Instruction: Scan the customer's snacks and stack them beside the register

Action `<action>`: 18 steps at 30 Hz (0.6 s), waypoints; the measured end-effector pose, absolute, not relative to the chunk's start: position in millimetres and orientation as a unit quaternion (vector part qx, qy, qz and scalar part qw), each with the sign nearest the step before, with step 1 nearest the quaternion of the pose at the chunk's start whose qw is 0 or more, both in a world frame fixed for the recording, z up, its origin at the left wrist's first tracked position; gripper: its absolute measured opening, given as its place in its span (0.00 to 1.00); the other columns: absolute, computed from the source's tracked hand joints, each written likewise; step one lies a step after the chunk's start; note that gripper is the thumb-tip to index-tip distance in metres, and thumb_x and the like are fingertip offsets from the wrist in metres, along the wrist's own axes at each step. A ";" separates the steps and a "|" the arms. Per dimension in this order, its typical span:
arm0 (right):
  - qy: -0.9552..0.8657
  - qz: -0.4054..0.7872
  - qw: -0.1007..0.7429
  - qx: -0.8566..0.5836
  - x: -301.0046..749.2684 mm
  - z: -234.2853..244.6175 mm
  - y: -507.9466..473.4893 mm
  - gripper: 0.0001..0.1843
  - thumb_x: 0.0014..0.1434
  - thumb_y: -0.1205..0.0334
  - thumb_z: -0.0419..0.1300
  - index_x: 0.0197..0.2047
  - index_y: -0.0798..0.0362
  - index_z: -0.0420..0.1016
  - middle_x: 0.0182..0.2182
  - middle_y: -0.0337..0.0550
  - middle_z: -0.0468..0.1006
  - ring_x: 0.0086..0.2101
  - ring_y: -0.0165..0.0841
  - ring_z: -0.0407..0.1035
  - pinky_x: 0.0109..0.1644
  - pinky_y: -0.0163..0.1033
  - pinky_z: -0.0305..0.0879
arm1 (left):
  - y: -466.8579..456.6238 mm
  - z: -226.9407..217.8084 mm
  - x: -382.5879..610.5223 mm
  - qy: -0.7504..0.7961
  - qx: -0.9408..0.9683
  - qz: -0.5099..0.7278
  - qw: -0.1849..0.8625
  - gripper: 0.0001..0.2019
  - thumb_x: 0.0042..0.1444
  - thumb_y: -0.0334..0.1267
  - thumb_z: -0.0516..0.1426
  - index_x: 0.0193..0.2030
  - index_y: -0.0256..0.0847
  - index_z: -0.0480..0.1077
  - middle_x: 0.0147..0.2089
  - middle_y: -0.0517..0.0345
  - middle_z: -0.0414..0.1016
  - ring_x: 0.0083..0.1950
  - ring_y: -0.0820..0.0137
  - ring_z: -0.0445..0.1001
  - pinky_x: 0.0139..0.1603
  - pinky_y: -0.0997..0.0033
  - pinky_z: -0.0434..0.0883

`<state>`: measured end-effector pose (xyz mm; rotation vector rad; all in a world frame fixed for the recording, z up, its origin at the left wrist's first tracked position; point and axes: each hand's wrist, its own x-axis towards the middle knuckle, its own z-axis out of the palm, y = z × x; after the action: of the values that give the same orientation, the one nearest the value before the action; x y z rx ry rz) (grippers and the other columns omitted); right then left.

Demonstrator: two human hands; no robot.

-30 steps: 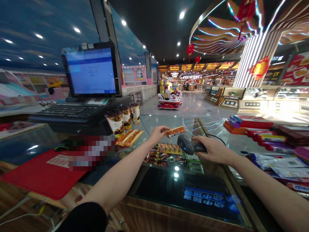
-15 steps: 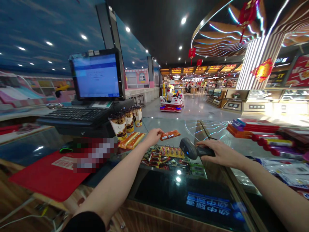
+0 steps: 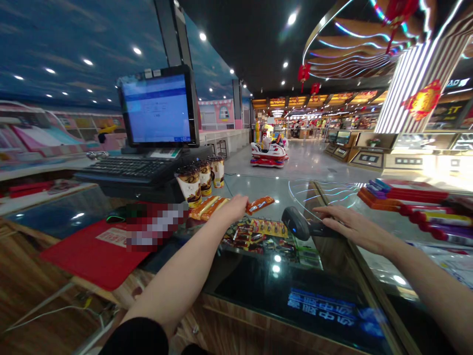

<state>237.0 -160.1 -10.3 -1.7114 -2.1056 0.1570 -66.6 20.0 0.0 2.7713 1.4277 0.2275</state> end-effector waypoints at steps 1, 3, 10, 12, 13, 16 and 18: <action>-0.752 0.055 0.215 -0.621 237.1 -9.3 -160.4 0.31 0.65 0.40 0.42 0.61 0.48 0.67 0.56 0.47 0.73 0.56 0.47 0.65 0.60 0.55 0.59 | 17.8 0.7 -65.9 0.453 0.887 0.086 -0.011 0.15 0.59 0.30 0.51 0.52 0.37 0.70 0.52 0.42 0.71 0.52 0.57 0.73 0.53 0.60 0.68; -0.740 0.049 0.224 -0.632 238.1 -8.8 -160.1 0.31 0.65 0.40 0.41 0.59 0.48 0.68 0.57 0.47 0.72 0.56 0.47 0.64 0.61 0.55 0.59 | 15.3 0.8 -61.9 0.409 0.903 0.124 -0.035 0.20 0.59 0.29 0.50 0.58 0.39 0.66 0.58 0.43 0.67 0.57 0.59 0.70 0.57 0.60 0.67; -0.730 0.040 0.228 -0.643 247.0 -16.4 -155.5 0.31 0.65 0.39 0.41 0.60 0.47 0.68 0.57 0.45 0.72 0.57 0.46 0.64 0.63 0.55 0.57 | 15.9 -9.6 -42.5 0.239 0.965 0.105 -0.001 0.21 0.62 0.27 0.46 0.59 0.43 0.66 0.62 0.54 0.69 0.62 0.69 0.66 0.63 0.69 0.61; -0.730 0.036 0.230 -0.642 248.7 -17.8 -155.0 0.31 0.64 0.39 0.41 0.60 0.46 0.68 0.57 0.45 0.72 0.57 0.46 0.64 0.63 0.55 0.57 | 15.0 -8.8 -43.2 0.252 0.964 0.083 -0.004 0.21 0.60 0.26 0.47 0.58 0.41 0.68 0.61 0.53 0.70 0.61 0.67 0.68 0.62 0.68 0.63; -0.730 0.035 0.230 -0.643 249.2 -18.0 -155.0 0.31 0.64 0.39 0.41 0.59 0.46 0.69 0.57 0.45 0.72 0.57 0.47 0.64 0.63 0.55 0.57 | 14.4 -7.2 -44.9 0.261 0.962 0.074 -0.008 0.22 0.59 0.25 0.47 0.58 0.42 0.68 0.61 0.53 0.70 0.60 0.66 0.68 0.61 0.67 0.64; -0.729 0.041 0.232 -0.642 249.2 -16.7 -156.2 0.31 0.64 0.40 0.41 0.59 0.47 0.68 0.57 0.45 0.72 0.57 0.47 0.64 0.63 0.55 0.57 | 13.4 0.3 -53.6 0.292 0.955 0.055 -0.022 0.27 0.57 0.24 0.48 0.62 0.46 0.64 0.61 0.54 0.70 0.59 0.64 0.70 0.59 0.66 0.65; -0.727 0.050 0.234 -0.643 249.0 -15.3 -157.3 0.31 0.65 0.40 0.41 0.59 0.47 0.68 0.58 0.46 0.72 0.57 0.46 0.64 0.63 0.55 0.57 | 14.1 6.1 -60.9 0.311 0.949 0.041 -0.032 0.28 0.57 0.24 0.49 0.63 0.49 0.63 0.61 0.54 0.70 0.58 0.63 0.70 0.57 0.66 0.66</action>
<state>249.0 -157.3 -15.3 -1.7657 -1.9958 0.1372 -60.9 14.1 6.1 3.0442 0.9986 0.1304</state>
